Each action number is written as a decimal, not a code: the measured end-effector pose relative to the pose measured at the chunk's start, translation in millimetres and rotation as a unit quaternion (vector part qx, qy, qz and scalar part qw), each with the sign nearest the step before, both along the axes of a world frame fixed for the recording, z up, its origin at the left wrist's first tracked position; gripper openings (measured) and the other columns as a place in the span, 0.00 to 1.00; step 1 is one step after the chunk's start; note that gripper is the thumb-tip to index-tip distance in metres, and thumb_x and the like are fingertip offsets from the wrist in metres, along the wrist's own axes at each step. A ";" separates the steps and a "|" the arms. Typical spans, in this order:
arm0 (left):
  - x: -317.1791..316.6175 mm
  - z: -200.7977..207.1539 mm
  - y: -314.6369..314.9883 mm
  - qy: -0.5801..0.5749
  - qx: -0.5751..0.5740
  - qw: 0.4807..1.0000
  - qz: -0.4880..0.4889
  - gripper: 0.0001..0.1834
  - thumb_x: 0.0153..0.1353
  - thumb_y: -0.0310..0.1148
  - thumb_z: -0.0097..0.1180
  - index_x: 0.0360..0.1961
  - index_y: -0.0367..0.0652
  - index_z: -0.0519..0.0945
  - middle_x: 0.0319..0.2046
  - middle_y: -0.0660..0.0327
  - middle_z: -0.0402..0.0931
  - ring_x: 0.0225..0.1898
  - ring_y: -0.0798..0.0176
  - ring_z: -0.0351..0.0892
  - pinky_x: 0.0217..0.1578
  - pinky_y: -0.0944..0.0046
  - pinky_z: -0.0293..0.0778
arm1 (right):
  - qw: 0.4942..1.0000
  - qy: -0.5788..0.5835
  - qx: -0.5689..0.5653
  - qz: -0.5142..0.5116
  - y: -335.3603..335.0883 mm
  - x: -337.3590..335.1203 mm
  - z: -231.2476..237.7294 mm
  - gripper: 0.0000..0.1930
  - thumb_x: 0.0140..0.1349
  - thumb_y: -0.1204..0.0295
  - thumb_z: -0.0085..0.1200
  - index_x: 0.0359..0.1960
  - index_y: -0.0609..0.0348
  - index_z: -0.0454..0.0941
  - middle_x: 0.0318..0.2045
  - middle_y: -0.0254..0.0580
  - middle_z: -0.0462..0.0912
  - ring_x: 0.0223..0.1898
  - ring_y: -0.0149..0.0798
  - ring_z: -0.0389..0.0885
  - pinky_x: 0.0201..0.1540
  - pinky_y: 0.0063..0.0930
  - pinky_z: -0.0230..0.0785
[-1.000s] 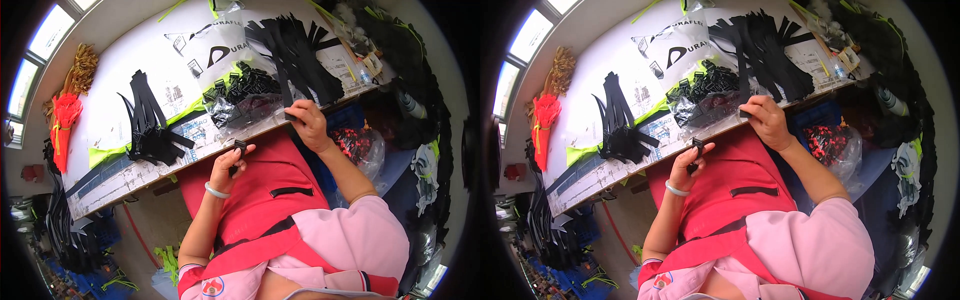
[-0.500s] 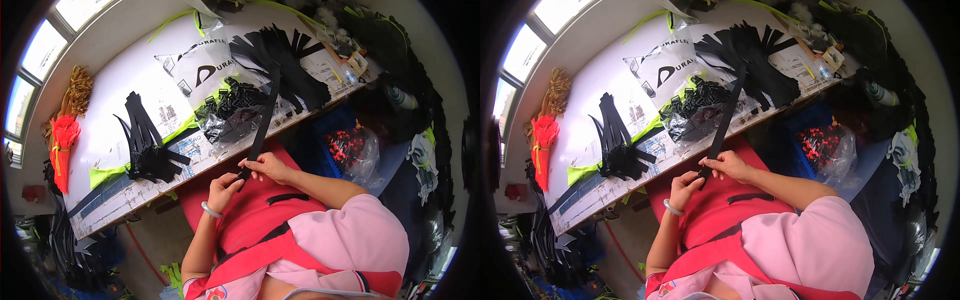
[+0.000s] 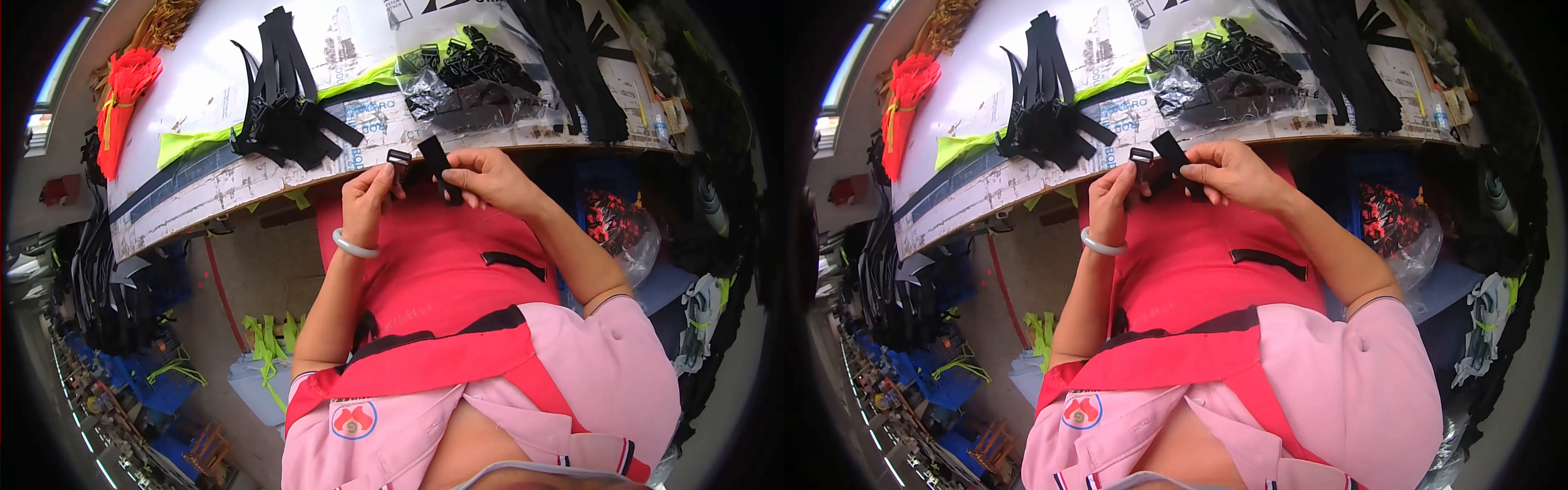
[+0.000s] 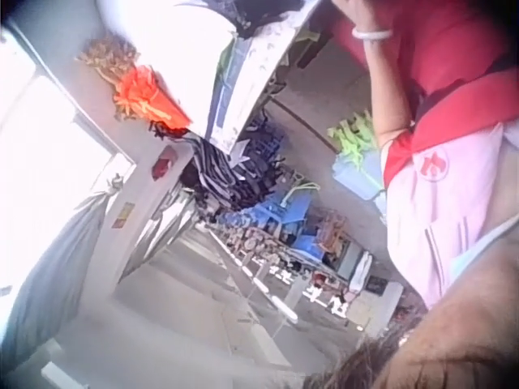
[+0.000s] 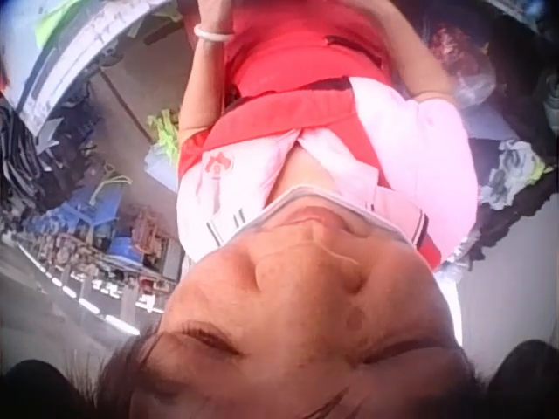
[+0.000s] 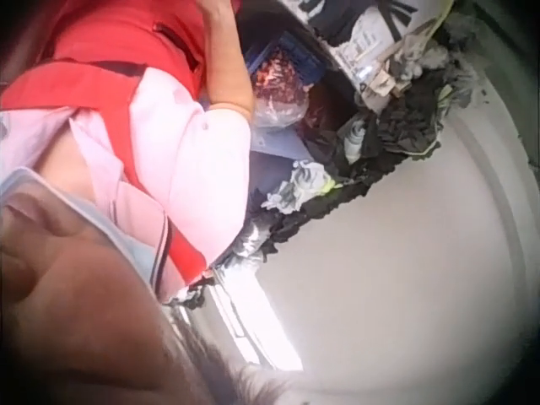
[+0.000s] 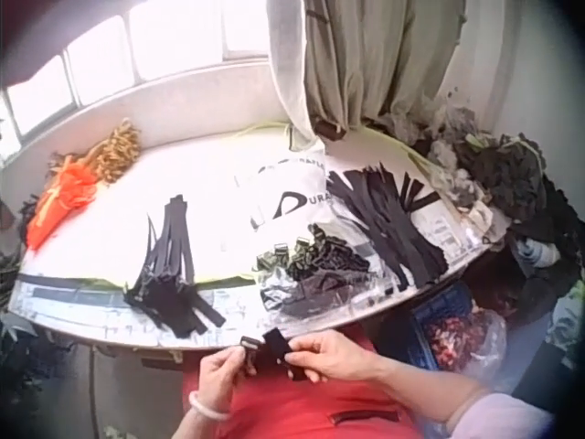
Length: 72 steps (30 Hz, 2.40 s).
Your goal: Attaching plastic buckles to black nylon webbing straps at a factory workstation.
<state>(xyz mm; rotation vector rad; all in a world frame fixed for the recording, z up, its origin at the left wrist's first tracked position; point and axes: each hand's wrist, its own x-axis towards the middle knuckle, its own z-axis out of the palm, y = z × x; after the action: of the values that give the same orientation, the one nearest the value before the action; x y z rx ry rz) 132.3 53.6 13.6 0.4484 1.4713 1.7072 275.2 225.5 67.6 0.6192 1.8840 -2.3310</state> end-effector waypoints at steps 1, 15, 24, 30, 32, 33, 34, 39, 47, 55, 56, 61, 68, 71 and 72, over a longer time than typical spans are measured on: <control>4.4 1.7 1.6 -0.016 0.016 1.000 0.000 0.13 0.66 0.35 0.52 0.40 0.37 0.82 0.21 0.67 0.77 0.17 0.81 0.63 0.18 0.79 0.55 | 1.000 -0.012 -0.024 0.011 -16.0 -5.3 -0.8 0.08 0.67 0.69 0.51 0.37 0.61 0.77 0.22 0.31 0.79 0.14 0.17 0.68 0.16 0.12 0.58; 15.6 -14.8 -3.6 0.312 0.009 0.948 0.070 0.12 0.60 0.24 0.57 0.45 0.33 0.80 0.35 0.63 0.81 0.33 0.72 0.79 0.34 0.72 0.74 | 0.974 0.049 -0.136 -0.173 -53.0 -19.3 -39.6 0.11 0.67 0.65 0.51 0.43 0.61 0.75 0.23 0.35 0.78 0.14 0.22 0.73 0.15 0.14 0.64; -1.8 -7.3 -13.4 -0.152 -0.034 0.988 -0.001 0.14 0.64 0.35 0.55 0.44 0.35 0.81 0.33 0.58 0.82 0.28 0.72 0.80 0.16 0.76 0.60 | 0.995 0.034 -0.022 -0.095 -42.1 -22.0 -44.7 0.10 0.63 0.69 0.57 0.43 0.60 0.80 0.32 0.33 0.79 0.25 0.21 0.75 0.24 0.13 0.66; -5.5 -5.8 -17.7 -0.178 -0.055 0.982 -0.007 0.12 0.61 0.36 0.60 0.37 0.37 0.83 0.25 0.63 0.81 0.22 0.77 0.74 0.15 0.77 0.55 | 0.950 0.220 0.207 -0.081 -43.9 -24.2 -49.6 0.08 0.59 0.79 0.58 0.41 0.60 0.80 0.45 0.34 0.75 0.39 0.23 0.72 0.39 0.15 0.65; -4.4 -9.7 -19.9 -0.036 -0.091 0.994 0.056 0.11 0.60 0.34 0.61 0.34 0.35 0.84 0.24 0.64 0.81 0.23 0.77 0.74 0.19 0.77 0.61 | 0.943 0.263 0.172 -0.110 -36.1 -25.1 -14.3 0.06 0.61 0.80 0.55 0.39 0.63 0.79 0.41 0.37 0.78 0.40 0.27 0.75 0.45 0.19 0.67; -4.3 -17.0 -20.2 0.019 -0.069 0.993 0.097 0.11 0.59 0.33 0.62 0.33 0.34 0.84 0.24 0.64 0.81 0.23 0.76 0.75 0.22 0.77 0.64 | 0.937 0.306 0.092 -0.139 -29.6 -21.8 9.6 0.05 0.62 0.79 0.54 0.39 0.63 0.78 0.37 0.42 0.80 0.38 0.31 0.78 0.46 0.24 0.70; -8.0 -16.0 -22.3 0.045 -0.088 0.990 0.100 0.11 0.60 0.33 0.61 0.33 0.33 0.83 0.24 0.64 0.80 0.23 0.75 0.74 0.25 0.75 0.68 | 0.905 0.378 0.125 -0.148 -17.8 -20.7 31.7 0.05 0.64 0.76 0.52 0.39 0.64 0.78 0.35 0.46 0.81 0.35 0.35 0.79 0.44 0.27 0.72; -11.2 -20.9 -20.1 0.044 -0.050 0.991 0.114 0.10 0.62 0.33 0.59 0.32 0.34 0.82 0.21 0.68 0.78 0.22 0.79 0.71 0.22 0.77 0.65 | 0.893 0.387 0.068 -0.222 11.2 -21.3 57.6 0.13 0.70 0.69 0.44 0.47 0.65 0.75 0.29 0.45 0.78 0.27 0.31 0.70 0.28 0.24 0.62; -11.7 -27.3 -20.3 0.091 -0.057 0.992 0.063 0.10 0.63 0.33 0.58 0.36 0.35 0.81 0.26 0.67 0.79 0.24 0.78 0.74 0.22 0.78 0.65 | 0.893 0.427 0.000 -0.142 23.7 8.7 94.2 0.12 0.70 0.70 0.44 0.48 0.63 0.77 0.25 0.42 0.78 0.16 0.24 0.65 0.18 0.18 0.54; 1.1 -26.8 -19.1 0.137 -0.020 0.987 0.080 0.08 0.63 0.30 0.58 0.36 0.35 0.81 0.26 0.69 0.78 0.25 0.79 0.72 0.23 0.79 0.65 | 0.999 -0.030 -0.009 -0.045 -28.2 -13.3 -16.5 0.08 0.65 0.69 0.53 0.33 0.61 0.76 0.24 0.29 0.79 0.24 0.16 0.72 0.24 0.10 0.62; 3.7 -24.6 -19.6 0.136 -0.022 0.987 0.083 0.08 0.63 0.30 0.58 0.36 0.35 0.81 0.26 0.69 0.78 0.25 0.79 0.72 0.23 0.79 0.65 | 0.997 -0.052 -0.025 -0.046 -37.1 -11.2 -28.7 0.07 0.65 0.69 0.52 0.32 0.60 0.75 0.24 0.28 0.79 0.23 0.16 0.72 0.23 0.10 0.61; 8.1 -13.8 -21.1 0.211 -0.029 0.971 0.106 0.07 0.61 0.28 0.59 0.37 0.34 0.80 0.27 0.68 0.79 0.27 0.79 0.72 0.27 0.78 0.68 | 0.993 -0.072 -0.063 -0.066 -49.6 -21.7 -36.2 0.07 0.65 0.70 0.53 0.30 0.59 0.75 0.23 0.27 0.77 0.21 0.16 0.70 0.21 0.11 0.60; 13.1 -18.5 -19.4 0.112 0.020 0.983 0.145 0.09 0.60 0.29 0.61 0.39 0.35 0.81 0.21 0.69 0.77 0.21 0.79 0.70 0.20 0.77 0.65 | 0.991 -0.036 -0.079 -0.100 -54.5 -42.7 -35.0 0.09 0.66 0.67 0.53 0.32 0.60 0.74 0.23 0.29 0.78 0.20 0.17 0.70 0.22 0.12 0.61; 8.0 -14.9 -24.6 -0.029 -0.003 0.990 0.140 0.11 0.59 0.29 0.61 0.43 0.38 0.82 0.25 0.69 0.79 0.17 0.83 0.64 0.15 0.80 0.53 | 0.990 -0.027 -0.063 -0.121 -56.9 -51.1 -52.1 0.08 0.67 0.66 0.50 0.34 0.56 0.71 0.20 0.28 0.76 0.16 0.18 0.69 0.17 0.12 0.59; 6.0 -15.7 -28.2 -0.033 0.009 0.993 0.114 0.11 0.59 0.29 0.61 0.42 0.38 0.83 0.23 0.70 0.78 0.16 0.83 0.63 0.15 0.80 0.53 | 0.991 -0.023 -0.062 -0.116 -52.4 -52.6 -55.0 0.08 0.67 0.66 0.50 0.34 0.56 0.71 0.20 0.28 0.76 0.16 0.18 0.69 0.17 0.12 0.59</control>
<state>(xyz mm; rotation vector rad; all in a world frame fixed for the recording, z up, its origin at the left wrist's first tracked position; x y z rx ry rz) 138.2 25.4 -2.1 0.2380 1.5058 1.8953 222.6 173.0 12.6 0.9122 1.7145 -2.5233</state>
